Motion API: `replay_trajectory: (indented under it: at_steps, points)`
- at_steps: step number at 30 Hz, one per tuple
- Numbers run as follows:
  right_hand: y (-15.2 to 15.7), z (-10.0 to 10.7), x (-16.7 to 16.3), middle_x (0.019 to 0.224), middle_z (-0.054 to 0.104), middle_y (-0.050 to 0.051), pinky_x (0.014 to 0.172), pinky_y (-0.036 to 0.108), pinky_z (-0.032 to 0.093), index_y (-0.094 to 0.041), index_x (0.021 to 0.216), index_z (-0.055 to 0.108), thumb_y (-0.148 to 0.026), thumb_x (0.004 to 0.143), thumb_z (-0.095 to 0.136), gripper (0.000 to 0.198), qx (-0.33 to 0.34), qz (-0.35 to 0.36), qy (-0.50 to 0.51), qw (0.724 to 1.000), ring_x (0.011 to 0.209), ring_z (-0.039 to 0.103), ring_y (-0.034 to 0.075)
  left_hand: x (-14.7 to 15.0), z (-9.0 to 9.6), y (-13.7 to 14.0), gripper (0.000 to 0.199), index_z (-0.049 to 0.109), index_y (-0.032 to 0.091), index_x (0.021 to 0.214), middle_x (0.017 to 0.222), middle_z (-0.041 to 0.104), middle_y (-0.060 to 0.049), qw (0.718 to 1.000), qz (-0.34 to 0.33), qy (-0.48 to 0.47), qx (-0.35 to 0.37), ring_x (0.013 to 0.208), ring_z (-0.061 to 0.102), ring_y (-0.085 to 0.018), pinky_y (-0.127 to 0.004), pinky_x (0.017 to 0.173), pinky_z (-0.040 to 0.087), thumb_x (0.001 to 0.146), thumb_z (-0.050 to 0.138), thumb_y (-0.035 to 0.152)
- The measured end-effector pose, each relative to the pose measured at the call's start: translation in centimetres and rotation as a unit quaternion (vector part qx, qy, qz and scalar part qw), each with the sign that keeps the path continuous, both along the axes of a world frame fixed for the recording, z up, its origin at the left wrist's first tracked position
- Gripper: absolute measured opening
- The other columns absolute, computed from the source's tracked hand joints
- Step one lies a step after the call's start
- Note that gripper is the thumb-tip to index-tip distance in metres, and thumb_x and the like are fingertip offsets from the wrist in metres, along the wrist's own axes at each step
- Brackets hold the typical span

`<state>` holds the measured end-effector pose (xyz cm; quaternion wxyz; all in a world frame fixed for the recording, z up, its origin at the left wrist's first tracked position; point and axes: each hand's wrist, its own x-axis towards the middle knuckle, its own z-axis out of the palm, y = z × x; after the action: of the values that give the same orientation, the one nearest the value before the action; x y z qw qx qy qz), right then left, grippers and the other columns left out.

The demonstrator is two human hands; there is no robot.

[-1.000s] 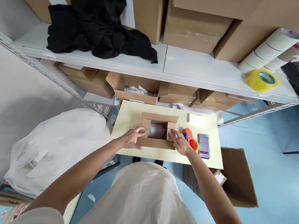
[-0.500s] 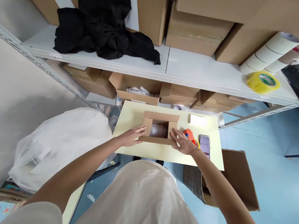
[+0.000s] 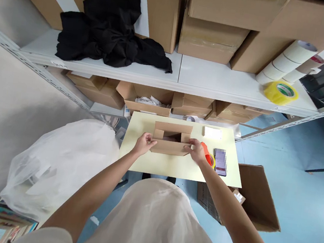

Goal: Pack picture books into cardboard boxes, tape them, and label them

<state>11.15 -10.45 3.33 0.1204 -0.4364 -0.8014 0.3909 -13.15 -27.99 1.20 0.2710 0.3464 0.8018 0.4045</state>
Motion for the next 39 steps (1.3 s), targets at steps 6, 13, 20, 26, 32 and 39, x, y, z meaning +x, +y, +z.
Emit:
replay_trajectory:
  at_steps: [6, 13, 20, 26, 32, 39]
  points:
    - [0.6, -2.5, -0.8, 0.124, 0.049, 0.018, 0.074, 0.042, 0.053, -0.019, 0.145, 0.015, -0.033, 0.08, 0.052, 0.076, 0.044, 0.009, -0.112, 0.993, 0.09, 0.06, 0.027, 0.3, -0.7, 0.8, 0.069, 0.043, 0.018, 0.115, 0.11, 0.053, -0.009, 0.993, 0.103, 0.012, -0.051, 0.093, 0.061, -0.021, -0.043, 0.082, 0.049, 0.059, 0.076, 0.037]
    - [1.6, -3.6, -1.3, 0.128, 0.045, 0.02, 0.079, 0.04, 0.048, -0.016, 0.146, -0.011, -0.036, 0.08, 0.048, 0.091, 0.064, 0.045, -0.154, 0.985, 0.103, 0.056, 0.029, 3.5, 2.7, 0.1, 0.022, 0.059, 0.02, 0.105, 0.113, 0.056, -0.011, 0.942, -0.151, 0.3, -0.031, 0.114, 0.048, -0.028, -0.046, 0.097, 0.037, 0.085, 0.051, 0.025]
    - [3.2, 0.1, -2.5, 0.151, 0.012, 0.019, 0.099, 0.052, 0.033, -0.02, 0.146, -0.01, -0.036, 0.064, 0.07, 0.116, 0.123, 0.086, -0.152, 0.977, 0.134, 0.024, 0.039, 4.1, 1.8, -0.6, 0.031, 0.055, 0.019, 0.116, 0.119, 0.054, -0.011, 0.929, -0.214, 0.302, -0.022, 0.118, 0.046, -0.025, -0.039, 0.102, 0.037, 0.089, 0.042, 0.023]
    - [4.7, 2.0, -4.0, 0.14, 0.034, 0.014, 0.101, 0.048, 0.034, -0.02, 0.147, 0.012, -0.027, 0.074, 0.059, 0.087, 0.17, 0.166, -0.104, 0.966, 0.125, 0.036, 0.034, 4.0, 1.6, -0.5, 0.03, 0.056, 0.02, 0.116, 0.12, 0.053, -0.01, 0.93, -0.216, 0.296, -0.032, 0.115, 0.049, -0.024, -0.038, 0.1, 0.04, 0.088, 0.044, 0.022]
    - [2.7, 1.4, -2.9, 0.123, 0.053, 0.012, 0.098, 0.047, 0.037, -0.022, 0.131, 0.046, -0.019, 0.085, 0.041, 0.046, 0.221, 0.188, -0.116, 0.95, 0.112, 0.046, 0.03, 4.3, 1.5, -0.3, 0.032, 0.055, 0.021, 0.118, 0.122, 0.054, -0.012, 0.924, -0.215, 0.313, -0.044, 0.122, 0.044, -0.027, -0.041, 0.102, 0.034, 0.088, 0.046, 0.022]
    - [0.1, 0.2, -0.5, 0.133, 0.051, 0.009, 0.1, 0.045, 0.04, -0.022, 0.13, 0.049, -0.022, 0.092, 0.032, 0.042, 0.223, 0.237, -0.109, 0.939, 0.124, 0.043, 0.025, 4.9, 2.1, -0.8, 0.034, 0.058, 0.022, 0.119, 0.1, 0.057, -0.011, 0.936, -0.161, 0.3, -0.094, 0.1, 0.051, -0.028, -0.043, 0.087, 0.042, 0.088, 0.048, 0.03]
